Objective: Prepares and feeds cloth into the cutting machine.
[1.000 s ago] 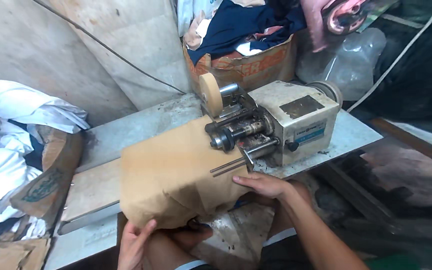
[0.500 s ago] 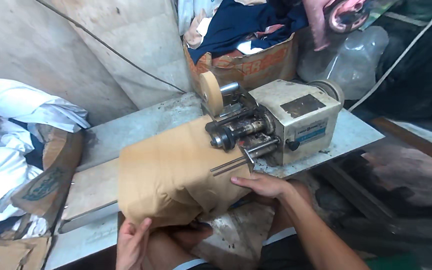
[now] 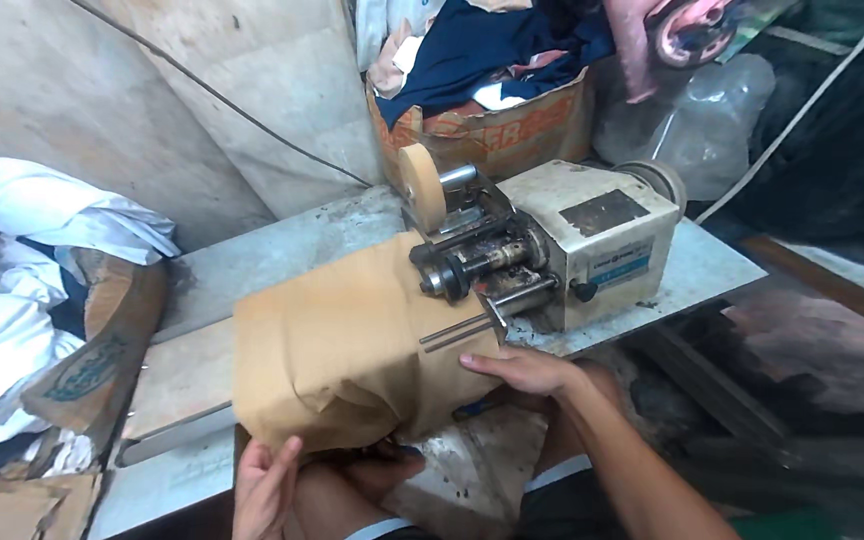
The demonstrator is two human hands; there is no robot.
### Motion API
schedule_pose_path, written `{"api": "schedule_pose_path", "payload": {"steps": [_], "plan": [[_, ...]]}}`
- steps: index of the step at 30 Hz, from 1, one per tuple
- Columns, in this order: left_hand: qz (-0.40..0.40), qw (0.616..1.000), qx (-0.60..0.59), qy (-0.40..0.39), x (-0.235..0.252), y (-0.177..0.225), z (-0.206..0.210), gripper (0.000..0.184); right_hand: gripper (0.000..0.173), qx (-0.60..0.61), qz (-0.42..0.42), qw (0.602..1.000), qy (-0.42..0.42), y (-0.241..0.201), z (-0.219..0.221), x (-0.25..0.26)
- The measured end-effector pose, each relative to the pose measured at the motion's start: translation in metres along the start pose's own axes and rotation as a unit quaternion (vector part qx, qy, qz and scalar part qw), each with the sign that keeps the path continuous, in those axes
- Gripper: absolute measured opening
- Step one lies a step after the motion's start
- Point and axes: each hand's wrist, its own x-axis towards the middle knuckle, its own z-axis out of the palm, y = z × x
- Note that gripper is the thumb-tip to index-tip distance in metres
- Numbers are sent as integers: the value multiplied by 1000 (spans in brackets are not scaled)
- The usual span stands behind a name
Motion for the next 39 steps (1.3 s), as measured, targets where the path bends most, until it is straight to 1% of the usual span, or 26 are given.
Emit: {"api": "schedule_pose_path", "payload": {"steps": [1,3,5,6,7,9,11,12,13,14,15,18,19,20,22,23,24,26,27,29,31,32,34,36,38,39], "plan": [[15,999,-40,-9,2,0,-3,37,43,-6,2,1000,2,-1,0,-1],[33,997,-62,26,7,0,-3,34,43,-12,1,1000,6,-1,0,-1],[13,998,10,68,7,1,4,35,44,-10,-3,1000,4,0,0,0],[-4,997,50,65,6,2,8,38,44,-9,-6,1000,3,0,0,0],[-10,997,55,52,3,2,9,39,44,-9,-9,1000,1,1,-1,1],[10,999,-17,26,1,3,3,35,43,-11,-10,1000,-2,1,-1,1],[30,998,-49,38,5,3,1,30,42,-14,-4,1000,2,1,-1,1],[24,998,-29,55,5,3,4,32,43,-14,-2,1000,2,1,0,1],[6,998,14,68,5,3,8,39,43,-12,-2,1000,0,0,0,1],[-15,996,58,69,3,3,12,47,42,-12,-4,1000,0,-1,0,1],[-26,996,67,56,1,2,13,52,42,-12,-7,1000,-1,-2,0,1],[23,998,-57,9,1,-2,1,38,43,-17,-8,1000,-1,1,-1,2],[37,996,-77,10,4,-4,-1,36,43,-14,-11,1000,0,2,-1,1],[39,996,-71,30,7,-4,1,35,42,-9,-15,1000,0,2,0,1],[6,997,14,70,7,-3,12,49,41,-4,-17,1000,0,0,1,1],[-12,997,36,68,5,-3,16,54,42,-6,-12,1000,1,-1,1,1],[-13,998,16,51,2,-3,17,50,42,-11,-6,1000,4,-2,1,0],[18,998,-57,17,3,-5,11,39,42,-19,4,1000,12,-4,2,-1],[30,997,-69,24,5,-5,10,38,43,-19,5,1000,17,-4,2,-2],[19,998,-17,61,7,-4,16,42,43,-14,-4,1000,13,-2,2,-1],[-17,997,55,58,4,-3,24,52,42,-11,-8,1000,9,-2,2,0],[-21,998,43,43,1,-3,23,52,42,-14,-7,1000,9,-2,2,0],[8,999,-44,9,2,-5,13,42,42,-17,-8,1000,12,0,1,0],[27,997,-69,22,6,-5,10,41,42,-12,-6,1000,15,1,2,-1],[0,998,10,64,7,-3,17,51,44,-15,7,1000,19,-2,3,-1],[-18,996,53,67,6,-2,22,53,44,-13,11,1000,18,-3,3,-1]]}}
